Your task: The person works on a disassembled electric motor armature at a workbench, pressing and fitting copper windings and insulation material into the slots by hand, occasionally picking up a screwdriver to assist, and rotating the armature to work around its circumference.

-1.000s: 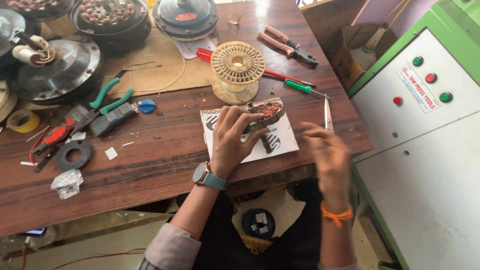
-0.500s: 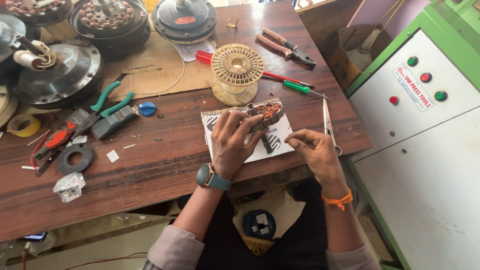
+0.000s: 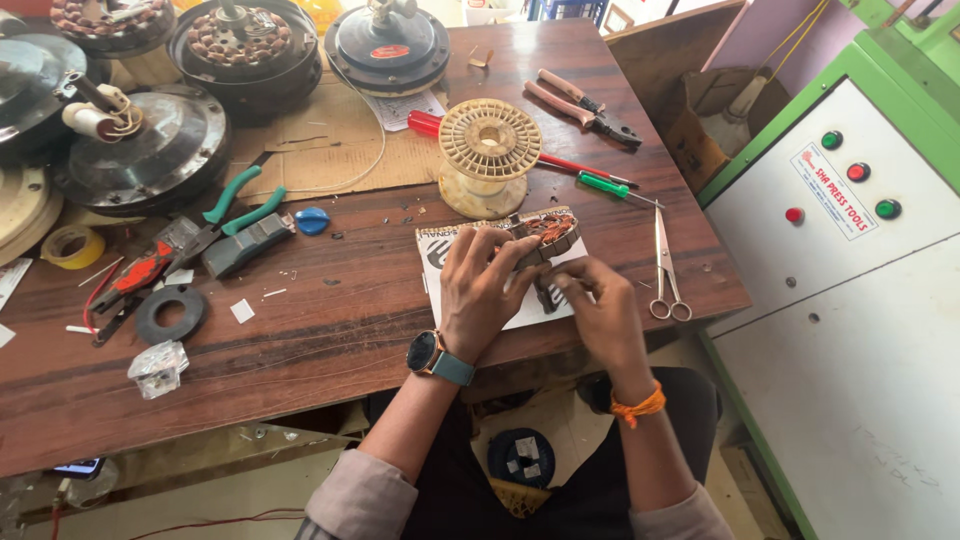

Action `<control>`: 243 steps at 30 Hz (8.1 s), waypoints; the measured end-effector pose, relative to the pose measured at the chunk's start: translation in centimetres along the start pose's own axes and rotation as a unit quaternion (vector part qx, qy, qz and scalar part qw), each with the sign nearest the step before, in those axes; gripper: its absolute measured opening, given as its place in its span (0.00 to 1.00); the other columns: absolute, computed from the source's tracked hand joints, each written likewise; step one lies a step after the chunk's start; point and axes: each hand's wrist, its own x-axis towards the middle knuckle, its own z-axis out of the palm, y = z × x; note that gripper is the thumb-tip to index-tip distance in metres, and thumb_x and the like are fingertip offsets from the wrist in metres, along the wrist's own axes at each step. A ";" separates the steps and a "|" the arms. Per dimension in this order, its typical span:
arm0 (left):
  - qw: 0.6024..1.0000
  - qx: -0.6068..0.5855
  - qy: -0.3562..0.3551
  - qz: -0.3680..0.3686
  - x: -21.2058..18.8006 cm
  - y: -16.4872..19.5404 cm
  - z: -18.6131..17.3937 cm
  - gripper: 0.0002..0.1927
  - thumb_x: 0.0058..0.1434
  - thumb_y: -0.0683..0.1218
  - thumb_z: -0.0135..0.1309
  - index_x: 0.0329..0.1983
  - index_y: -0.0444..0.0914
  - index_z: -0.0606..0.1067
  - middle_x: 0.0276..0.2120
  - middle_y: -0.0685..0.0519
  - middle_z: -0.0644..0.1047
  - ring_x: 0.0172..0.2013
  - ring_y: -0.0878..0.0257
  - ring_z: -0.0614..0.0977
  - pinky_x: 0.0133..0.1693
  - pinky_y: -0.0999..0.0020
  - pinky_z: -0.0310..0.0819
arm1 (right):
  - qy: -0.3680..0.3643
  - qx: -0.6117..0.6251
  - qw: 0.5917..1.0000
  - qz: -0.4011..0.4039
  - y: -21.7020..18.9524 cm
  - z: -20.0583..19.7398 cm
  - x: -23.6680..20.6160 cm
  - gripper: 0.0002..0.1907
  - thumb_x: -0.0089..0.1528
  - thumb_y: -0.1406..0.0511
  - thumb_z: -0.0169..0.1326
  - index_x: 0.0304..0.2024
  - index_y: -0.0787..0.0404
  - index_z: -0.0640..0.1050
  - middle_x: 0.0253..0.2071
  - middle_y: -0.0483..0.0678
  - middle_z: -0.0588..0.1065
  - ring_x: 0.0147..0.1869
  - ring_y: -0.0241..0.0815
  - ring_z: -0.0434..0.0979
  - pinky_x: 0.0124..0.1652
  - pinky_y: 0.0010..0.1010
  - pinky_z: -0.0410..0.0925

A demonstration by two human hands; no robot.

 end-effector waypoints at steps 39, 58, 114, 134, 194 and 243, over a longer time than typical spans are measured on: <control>0.758 -0.524 -0.083 -0.379 0.9 -3.5 0.6 0.55 0.57 0.37 0.60 0.80 0.44 0.40 0.40 0.48 0.85 0.42 0.66 0.84 0.49 0.67 0.77 | -0.190 -0.426 0.770 -0.437 -9.2 -1.4 10.3 0.15 0.62 0.55 0.62 0.32 0.60 0.77 0.24 0.44 0.75 0.23 0.39 0.75 0.24 0.33 0.65; 0.798 -0.510 -0.093 -0.306 0.4 -4.4 -0.4 0.47 0.59 0.37 0.62 0.77 0.41 0.50 0.38 0.50 0.82 0.38 0.72 0.78 0.43 0.77 0.70 | 0.038 -0.064 0.992 -0.102 -3.4 3.4 -0.8 0.03 0.62 0.69 0.63 0.37 0.63 0.82 0.21 0.36 0.69 0.24 0.23 0.57 0.24 0.20 0.53; 0.761 -0.545 -0.065 -0.346 1.7 -2.4 0.2 0.47 0.64 0.47 0.58 0.78 0.43 0.43 0.46 0.52 0.84 0.51 0.68 0.84 0.60 0.70 0.72 | -0.120 -0.385 0.888 -0.222 -10.2 -0.7 8.5 0.07 0.59 0.64 0.66 0.38 0.57 0.82 0.28 0.52 0.79 0.29 0.47 0.80 0.29 0.37 0.70; 0.750 -0.564 -0.105 -0.330 0.5 -4.0 -0.5 0.40 0.55 0.35 0.55 0.71 0.39 0.54 0.38 0.55 0.77 0.40 0.72 0.76 0.45 0.75 0.71 | 0.061 -0.083 0.991 -0.090 -4.4 2.9 -1.1 0.07 0.64 0.66 0.62 0.41 0.64 0.81 0.23 0.33 0.67 0.26 0.22 0.58 0.25 0.20 0.55; 0.979 -0.155 -0.062 -0.119 0.5 -1.0 -0.3 0.21 0.48 0.44 0.71 0.47 0.45 0.82 0.41 0.57 0.78 0.44 0.58 0.75 0.47 0.63 0.73 | -0.021 -0.514 0.846 -0.142 4.0 -8.0 13.3 0.14 0.63 0.67 0.58 0.52 0.56 0.77 0.50 0.49 0.75 0.53 0.55 0.78 0.47 0.47 0.71; 0.976 -0.164 -0.064 -0.129 0.4 -1.0 -0.4 0.18 0.51 0.44 0.71 0.46 0.45 0.81 0.41 0.57 0.77 0.45 0.59 0.75 0.49 0.63 0.73 | 0.032 0.259 0.959 -0.110 -3.5 -3.1 3.7 0.48 0.63 0.70 0.66 0.79 0.59 0.54 0.45 0.58 0.79 0.46 0.46 0.84 0.46 0.38 0.81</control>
